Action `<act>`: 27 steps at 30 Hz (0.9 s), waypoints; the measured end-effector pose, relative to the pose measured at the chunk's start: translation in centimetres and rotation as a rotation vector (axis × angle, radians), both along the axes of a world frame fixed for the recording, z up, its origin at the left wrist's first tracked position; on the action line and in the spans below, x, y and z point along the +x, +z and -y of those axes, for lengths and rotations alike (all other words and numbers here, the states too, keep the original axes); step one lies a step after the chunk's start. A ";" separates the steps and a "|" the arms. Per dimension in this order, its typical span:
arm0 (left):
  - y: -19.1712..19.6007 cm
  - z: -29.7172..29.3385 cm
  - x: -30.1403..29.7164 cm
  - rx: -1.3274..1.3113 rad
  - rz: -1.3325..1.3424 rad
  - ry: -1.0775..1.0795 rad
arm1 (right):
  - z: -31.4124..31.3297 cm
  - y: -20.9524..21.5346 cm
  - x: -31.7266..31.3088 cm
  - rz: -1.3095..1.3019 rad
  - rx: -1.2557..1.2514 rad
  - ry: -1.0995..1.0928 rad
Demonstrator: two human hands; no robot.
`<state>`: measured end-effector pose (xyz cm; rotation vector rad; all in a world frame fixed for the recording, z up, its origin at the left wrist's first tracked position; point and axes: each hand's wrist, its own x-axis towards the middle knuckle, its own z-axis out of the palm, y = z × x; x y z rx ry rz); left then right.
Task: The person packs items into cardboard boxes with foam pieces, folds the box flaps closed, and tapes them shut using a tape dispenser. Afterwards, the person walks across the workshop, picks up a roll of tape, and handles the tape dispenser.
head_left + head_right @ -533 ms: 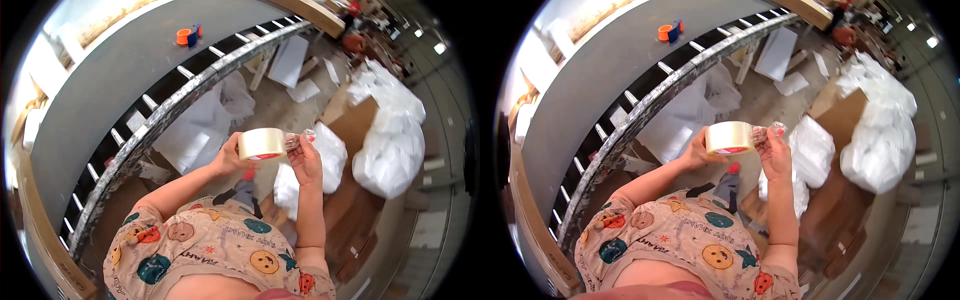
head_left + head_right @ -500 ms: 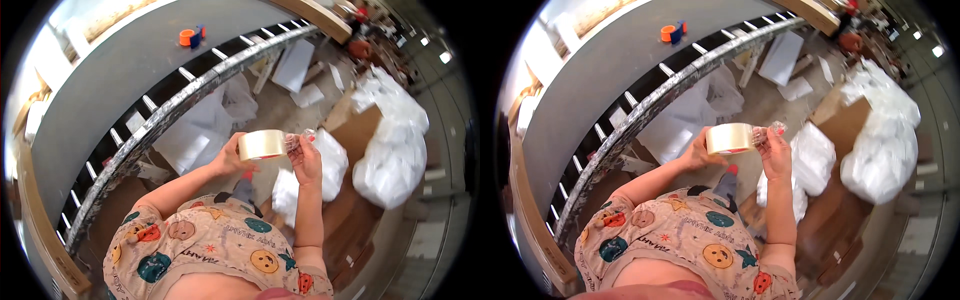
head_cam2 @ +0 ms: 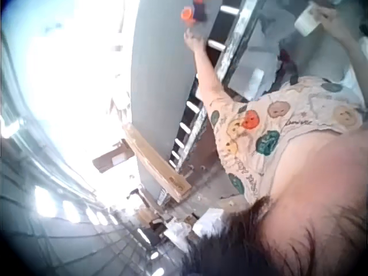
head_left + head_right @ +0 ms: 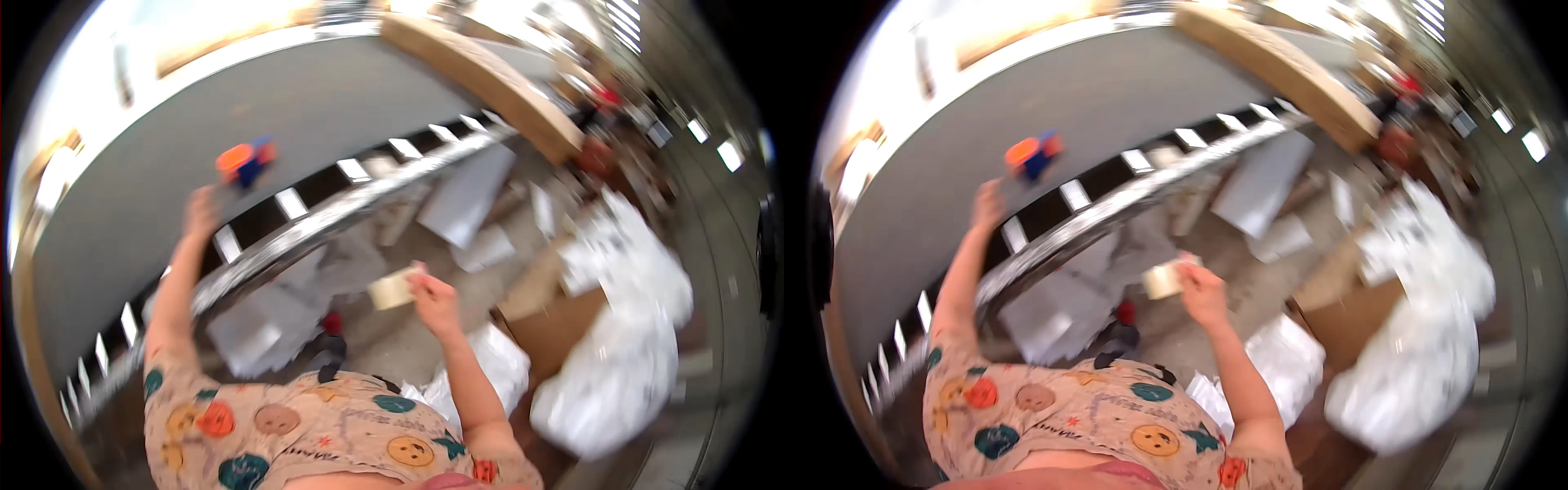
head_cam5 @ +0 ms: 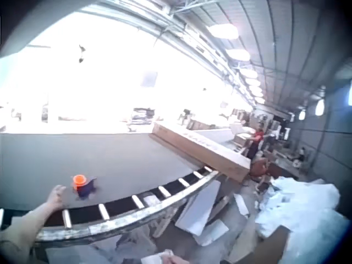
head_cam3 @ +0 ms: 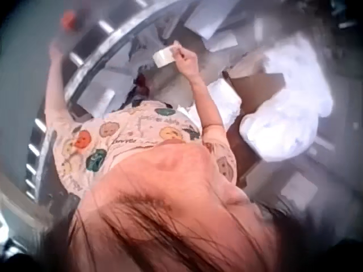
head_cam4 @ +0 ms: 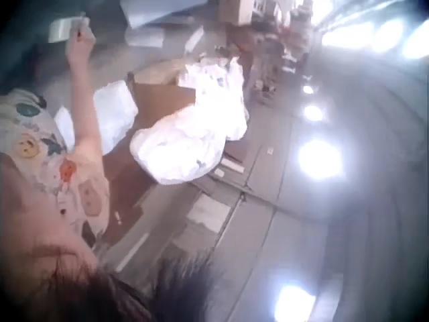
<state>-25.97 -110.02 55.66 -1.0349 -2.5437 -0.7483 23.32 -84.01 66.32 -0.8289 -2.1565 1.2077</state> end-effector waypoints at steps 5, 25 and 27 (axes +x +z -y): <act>-2.2 -0.1 -11.8 -0.323 -0.014 0.231 | -5.8 2.0 -5.4 -0.171 -0.474 0.031; 0.3 -18.4 9.5 0.381 0.032 0.113 | -14.0 11.9 -29.4 -0.043 -0.300 0.679; -1.4 -17.3 10.5 0.408 0.073 0.174 | -13.1 10.8 -31.8 0.001 -0.382 0.821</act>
